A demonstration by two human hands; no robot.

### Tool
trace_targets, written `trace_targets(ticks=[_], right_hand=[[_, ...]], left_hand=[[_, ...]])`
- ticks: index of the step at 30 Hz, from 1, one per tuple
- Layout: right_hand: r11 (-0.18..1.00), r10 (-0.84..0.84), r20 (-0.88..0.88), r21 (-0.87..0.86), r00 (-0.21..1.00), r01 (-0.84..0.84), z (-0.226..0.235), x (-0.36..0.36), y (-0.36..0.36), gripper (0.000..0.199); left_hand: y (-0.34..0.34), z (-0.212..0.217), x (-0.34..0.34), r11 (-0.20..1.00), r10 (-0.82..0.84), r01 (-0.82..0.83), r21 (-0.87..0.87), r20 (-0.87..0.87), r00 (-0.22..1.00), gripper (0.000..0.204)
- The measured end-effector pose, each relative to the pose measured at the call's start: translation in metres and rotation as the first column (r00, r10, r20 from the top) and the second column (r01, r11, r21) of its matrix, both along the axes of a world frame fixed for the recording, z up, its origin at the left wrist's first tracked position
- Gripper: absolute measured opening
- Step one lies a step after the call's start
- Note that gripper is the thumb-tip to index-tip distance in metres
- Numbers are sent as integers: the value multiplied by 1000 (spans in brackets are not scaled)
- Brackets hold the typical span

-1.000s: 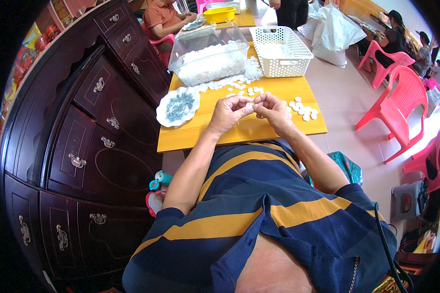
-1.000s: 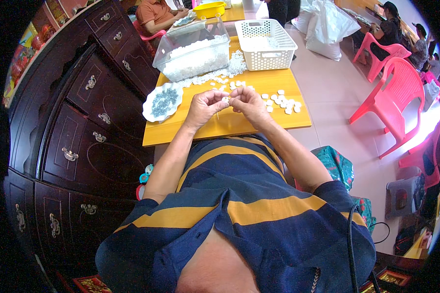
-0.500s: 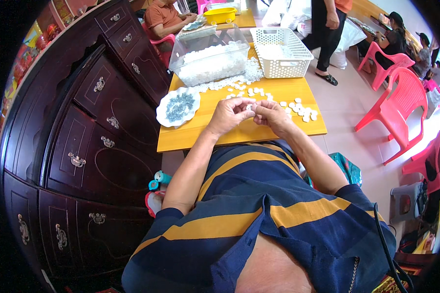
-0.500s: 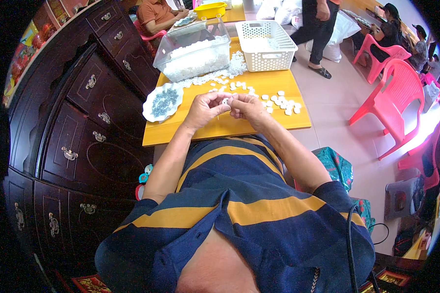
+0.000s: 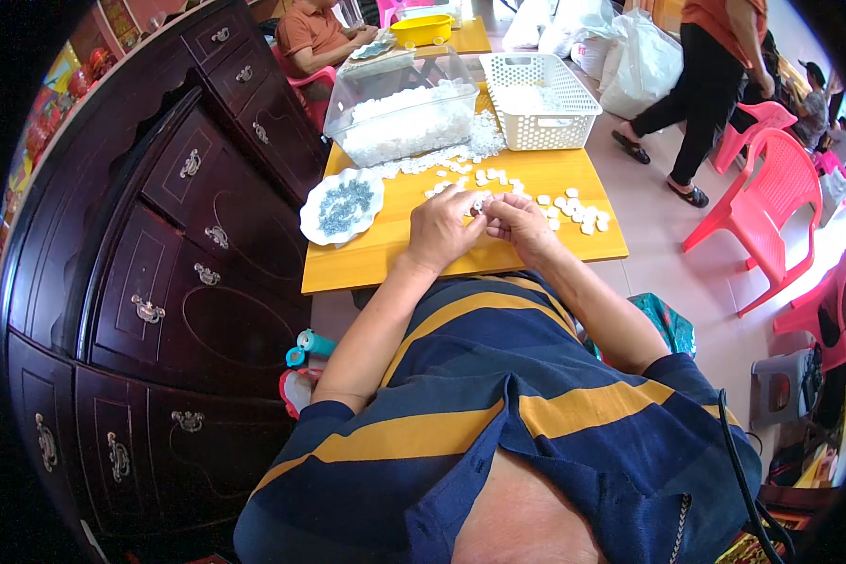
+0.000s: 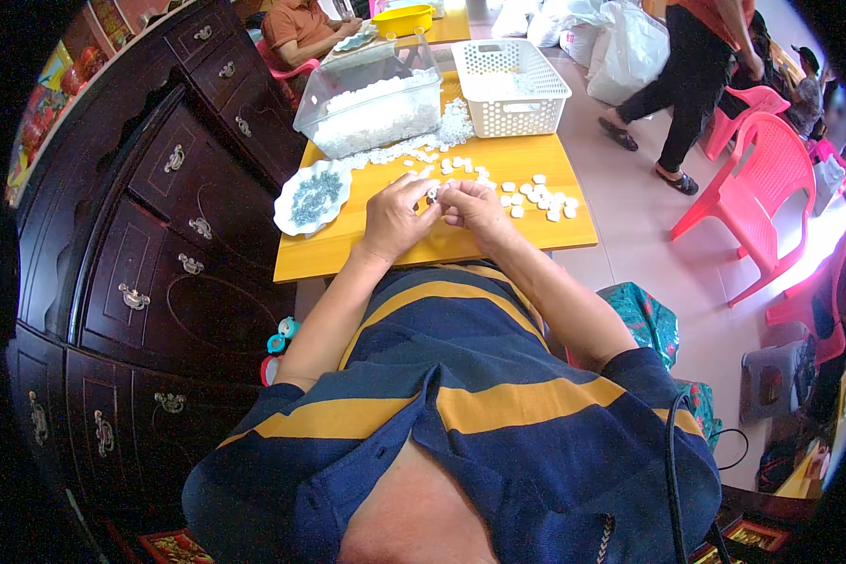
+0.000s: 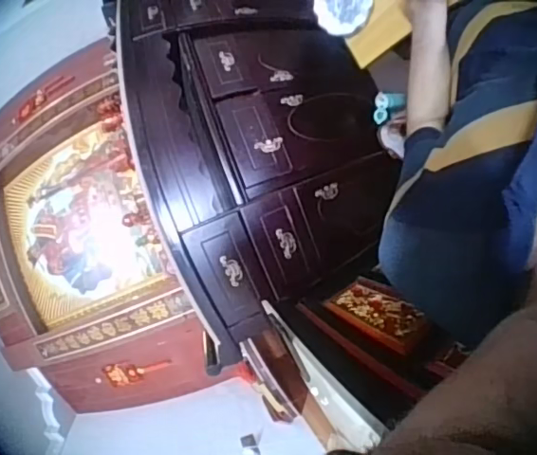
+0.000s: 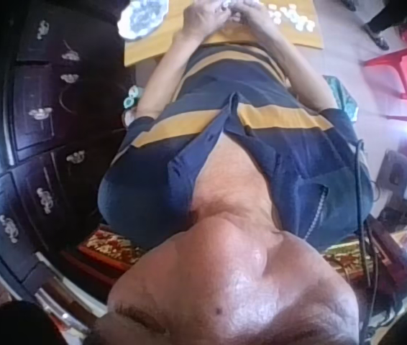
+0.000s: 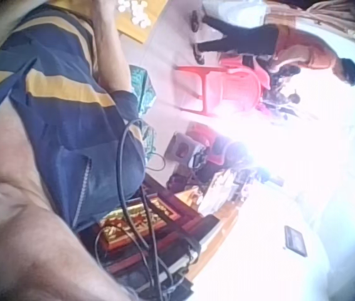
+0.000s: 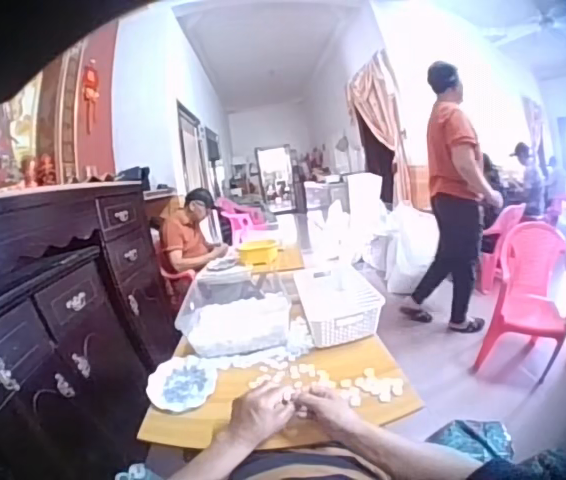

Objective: The person assembles small components by picking up metal pins and inserting them into the holes of plastic pieces by hand.

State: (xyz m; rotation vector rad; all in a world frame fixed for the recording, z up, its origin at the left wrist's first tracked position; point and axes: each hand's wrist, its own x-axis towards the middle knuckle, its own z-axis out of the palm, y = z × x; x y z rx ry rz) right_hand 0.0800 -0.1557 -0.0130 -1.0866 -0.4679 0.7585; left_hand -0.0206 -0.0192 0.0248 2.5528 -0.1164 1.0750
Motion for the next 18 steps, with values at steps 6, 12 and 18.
trace_targets(ticks=[6,12,18], right_hand=[[1000,-3,-6,-1,1000,3,-5,-1,3,7],[999,21,-68,29,997,-19,-11,2,5,6],[999,20,-103,27,994,-18,-7,-1,6,7]], left_hand=[[-3,-4,2,998,-22,20,-58,-34,999,23],[2,-12,5,998,-38,38,-46,-6,999,23],[2,-11,5,996,-39,37,-76,-34,999,23]])
